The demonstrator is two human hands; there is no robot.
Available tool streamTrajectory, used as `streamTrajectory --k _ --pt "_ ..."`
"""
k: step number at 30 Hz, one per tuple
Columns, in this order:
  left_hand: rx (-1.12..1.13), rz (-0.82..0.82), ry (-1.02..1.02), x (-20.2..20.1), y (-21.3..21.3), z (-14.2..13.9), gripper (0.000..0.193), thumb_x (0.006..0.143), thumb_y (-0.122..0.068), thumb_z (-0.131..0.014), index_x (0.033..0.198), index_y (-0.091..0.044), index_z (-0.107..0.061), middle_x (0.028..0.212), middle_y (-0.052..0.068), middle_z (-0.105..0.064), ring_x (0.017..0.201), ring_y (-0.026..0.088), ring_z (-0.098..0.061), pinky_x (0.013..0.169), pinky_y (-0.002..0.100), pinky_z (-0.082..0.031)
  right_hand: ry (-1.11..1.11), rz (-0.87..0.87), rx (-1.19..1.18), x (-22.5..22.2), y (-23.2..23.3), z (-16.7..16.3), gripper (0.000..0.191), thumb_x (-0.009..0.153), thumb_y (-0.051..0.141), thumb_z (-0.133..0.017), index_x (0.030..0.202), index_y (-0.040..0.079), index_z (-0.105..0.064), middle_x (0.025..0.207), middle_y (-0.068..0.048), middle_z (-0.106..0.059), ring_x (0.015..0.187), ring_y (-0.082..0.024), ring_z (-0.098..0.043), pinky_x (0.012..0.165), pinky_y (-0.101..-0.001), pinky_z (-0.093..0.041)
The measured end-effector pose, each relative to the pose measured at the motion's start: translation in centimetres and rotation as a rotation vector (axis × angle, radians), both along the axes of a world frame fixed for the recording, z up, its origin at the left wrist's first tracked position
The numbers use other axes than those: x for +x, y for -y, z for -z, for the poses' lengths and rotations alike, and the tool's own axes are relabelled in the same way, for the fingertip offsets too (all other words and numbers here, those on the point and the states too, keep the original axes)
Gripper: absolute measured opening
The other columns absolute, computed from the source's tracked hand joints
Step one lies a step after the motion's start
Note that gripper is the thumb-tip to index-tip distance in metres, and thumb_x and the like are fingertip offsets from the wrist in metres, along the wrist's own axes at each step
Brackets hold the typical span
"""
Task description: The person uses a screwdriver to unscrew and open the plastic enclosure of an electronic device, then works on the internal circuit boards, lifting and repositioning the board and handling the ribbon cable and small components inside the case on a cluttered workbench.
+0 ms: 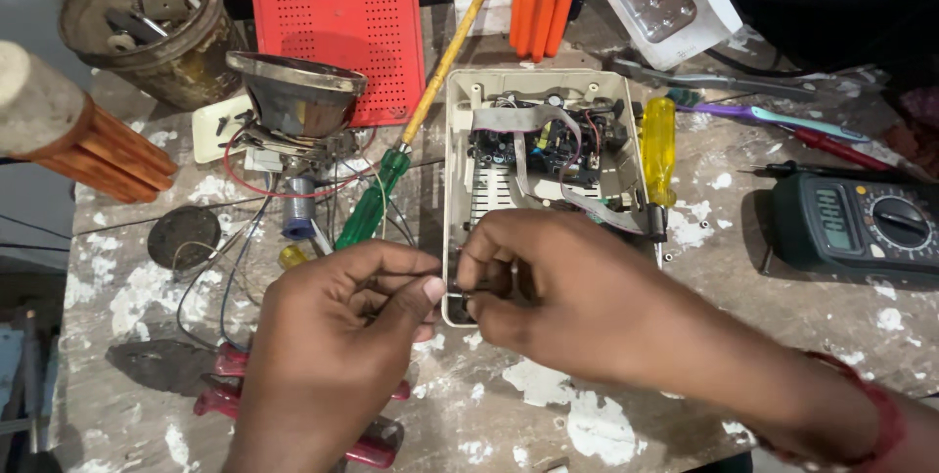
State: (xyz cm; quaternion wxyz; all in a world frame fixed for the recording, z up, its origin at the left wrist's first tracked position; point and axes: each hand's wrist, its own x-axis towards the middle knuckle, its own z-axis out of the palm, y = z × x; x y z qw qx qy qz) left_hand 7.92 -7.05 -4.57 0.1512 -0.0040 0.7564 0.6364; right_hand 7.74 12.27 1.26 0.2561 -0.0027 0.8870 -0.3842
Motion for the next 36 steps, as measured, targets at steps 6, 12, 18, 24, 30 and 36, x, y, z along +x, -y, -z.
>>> streamTrajectory --k 6,12,18,24,30,36 --pt "-0.015 -0.046 -0.013 0.2 -0.5 -0.8 0.016 0.085 -0.007 -0.076 0.099 0.000 -0.079 0.066 0.003 -0.072 0.054 0.006 -0.058 0.047 0.024 -0.046 -0.377 -0.143 -0.056 0.6 -2.9 0.3 0.020 0.091 0.015 -0.067 0.108 0.011 -0.077 0.099 -0.003 -0.070 0.088 -0.017 -0.066 0.071 -0.0328 -0.058" --pt "-0.046 -0.050 -0.006 0.3 -0.7 -1.7 0.017 0.082 -0.007 -0.074 0.098 -0.003 -0.078 0.064 0.002 -0.071 0.054 0.006 -0.058 0.049 0.025 -0.046 -0.457 -0.194 0.069 2.9 -2.6 2.1 0.026 0.092 0.020 -0.068 0.117 0.014 -0.075 0.101 -0.006 -0.064 0.093 -0.022 -0.064 0.078 -0.0374 -0.054" --pt "-0.057 -0.050 -0.056 0.4 -0.9 -1.7 0.016 0.084 -0.008 -0.073 0.098 -0.002 -0.078 0.065 0.002 -0.073 0.056 0.006 -0.062 0.051 0.024 -0.049 -0.665 -0.148 -0.010 3.4 -1.1 2.4 0.017 0.095 0.020 -0.068 0.107 0.009 -0.075 0.091 -0.008 -0.067 0.092 -0.030 -0.064 0.078 -0.0440 -0.047" --pt "-0.066 -0.053 -0.045 0.6 -0.7 -0.4 0.016 0.083 -0.006 -0.073 0.098 -0.001 -0.078 0.068 0.005 -0.075 0.058 0.008 -0.064 0.051 0.025 -0.050 -0.526 -0.063 -0.016 2.9 -0.9 1.8 0.013 0.087 0.019 -0.074 0.094 0.008 -0.077 0.082 -0.010 -0.069 0.084 -0.029 -0.066 0.074 -0.0421 -0.051" --pt "-0.032 0.115 -0.102 -0.3 0.9 1.2 0.020 0.091 -0.003 -0.072 0.109 0.002 -0.077 0.085 0.007 -0.081 0.074 0.011 -0.077 0.064 0.025 -0.061 -0.615 -0.077 -0.094 3.4 -1.4 2.1 0.012 0.085 0.015 -0.073 0.094 0.006 -0.076 0.087 -0.011 -0.072 0.088 -0.029 -0.068 0.080 -0.0412 -0.053" --pt "-0.081 0.170 0.007 -1.2 1.7 1.5 0.020 0.094 0.001 -0.067 0.113 0.003 -0.073 0.094 0.013 -0.077 0.080 0.015 -0.080 0.072 0.029 -0.066 -0.595 -0.069 -0.080 3.3 -1.3 2.2 0.014 0.085 0.017 -0.073 0.093 0.007 -0.077 0.090 -0.011 -0.074 0.091 -0.029 -0.070 0.084 -0.0410 -0.054"
